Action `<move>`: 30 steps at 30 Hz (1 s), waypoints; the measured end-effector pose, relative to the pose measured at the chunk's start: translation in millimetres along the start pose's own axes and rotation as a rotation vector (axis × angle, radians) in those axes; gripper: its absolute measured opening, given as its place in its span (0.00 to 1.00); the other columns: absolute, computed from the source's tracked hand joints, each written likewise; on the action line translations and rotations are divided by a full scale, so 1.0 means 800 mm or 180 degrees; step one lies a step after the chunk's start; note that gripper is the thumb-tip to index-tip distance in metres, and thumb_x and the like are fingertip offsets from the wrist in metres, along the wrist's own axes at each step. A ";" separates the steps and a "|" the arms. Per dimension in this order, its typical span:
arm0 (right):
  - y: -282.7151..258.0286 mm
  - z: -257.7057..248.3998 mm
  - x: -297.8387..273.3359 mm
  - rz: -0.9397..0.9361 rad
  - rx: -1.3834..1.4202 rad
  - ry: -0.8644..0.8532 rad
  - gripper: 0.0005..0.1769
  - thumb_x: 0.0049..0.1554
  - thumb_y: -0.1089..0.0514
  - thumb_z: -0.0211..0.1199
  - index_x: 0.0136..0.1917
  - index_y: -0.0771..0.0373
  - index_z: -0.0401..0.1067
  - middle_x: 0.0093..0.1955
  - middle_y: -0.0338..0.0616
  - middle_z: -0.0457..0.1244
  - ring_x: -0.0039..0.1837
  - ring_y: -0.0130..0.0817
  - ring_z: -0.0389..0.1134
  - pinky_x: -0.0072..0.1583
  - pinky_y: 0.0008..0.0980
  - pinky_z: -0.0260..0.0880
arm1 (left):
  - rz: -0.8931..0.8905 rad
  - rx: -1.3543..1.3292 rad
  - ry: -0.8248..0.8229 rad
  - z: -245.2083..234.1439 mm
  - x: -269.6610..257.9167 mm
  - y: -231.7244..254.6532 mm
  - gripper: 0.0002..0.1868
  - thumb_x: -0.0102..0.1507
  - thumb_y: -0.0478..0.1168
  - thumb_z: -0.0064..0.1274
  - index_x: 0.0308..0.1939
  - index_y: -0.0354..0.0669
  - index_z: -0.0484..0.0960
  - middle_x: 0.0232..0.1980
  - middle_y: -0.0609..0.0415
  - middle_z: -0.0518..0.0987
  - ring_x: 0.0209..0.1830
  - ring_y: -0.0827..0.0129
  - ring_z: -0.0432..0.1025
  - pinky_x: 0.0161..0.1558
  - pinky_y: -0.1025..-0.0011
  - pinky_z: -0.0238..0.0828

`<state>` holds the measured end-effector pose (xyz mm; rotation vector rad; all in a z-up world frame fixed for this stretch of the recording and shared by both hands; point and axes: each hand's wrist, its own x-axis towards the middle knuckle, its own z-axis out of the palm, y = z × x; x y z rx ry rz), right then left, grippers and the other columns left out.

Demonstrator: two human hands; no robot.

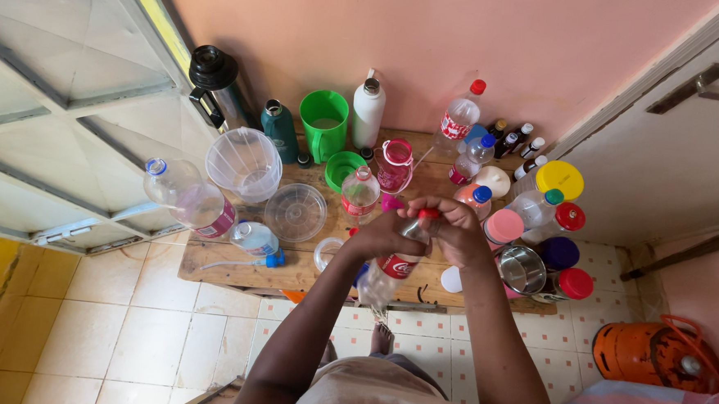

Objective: The person stands at a table covered with plastic bottles, cups and lids, picks up bottles one at a time, matches caps to them, and screws the caps on securely. They also fit a lid onto a pink cup with a straw and close a green pitcher and thermos, arranging the closed containers back on the table.

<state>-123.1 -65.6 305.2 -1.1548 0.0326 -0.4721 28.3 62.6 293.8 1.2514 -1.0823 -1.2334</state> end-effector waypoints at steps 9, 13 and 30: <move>-0.071 0.022 0.033 0.0028 -0.2098 0.0349 0.21 0.58 0.62 0.69 0.64 0.65 0.75 0.59 0.45 0.69 0.58 0.27 0.69 0.58 0.30 0.71 | 0.0953 0.1072 0.1486 0.032 0.036 0.033 0.32 0.51 0.47 0.69 0.55 0.38 0.78 0.47 0.47 0.84 0.41 0.57 0.81 0.42 0.60 0.77; -0.120 0.011 0.061 -0.0206 -0.3652 0.0585 0.22 0.54 0.61 0.71 0.63 0.61 0.75 0.57 0.48 0.70 0.51 0.30 0.72 0.51 0.32 0.73 | 0.1281 0.1227 0.1721 0.021 0.090 0.037 0.35 0.55 0.48 0.69 0.60 0.39 0.73 0.53 0.45 0.82 0.49 0.52 0.79 0.50 0.56 0.76; -0.045 -0.157 0.123 -0.0393 -0.4123 0.0704 0.19 0.49 0.69 0.69 0.56 0.64 0.76 0.54 0.53 0.70 0.55 0.48 0.72 0.56 0.41 0.72 | 0.1200 0.0771 0.1569 -0.003 0.228 -0.116 0.48 0.61 0.27 0.53 0.80 0.38 0.44 0.82 0.38 0.50 0.85 0.54 0.43 0.78 0.58 0.50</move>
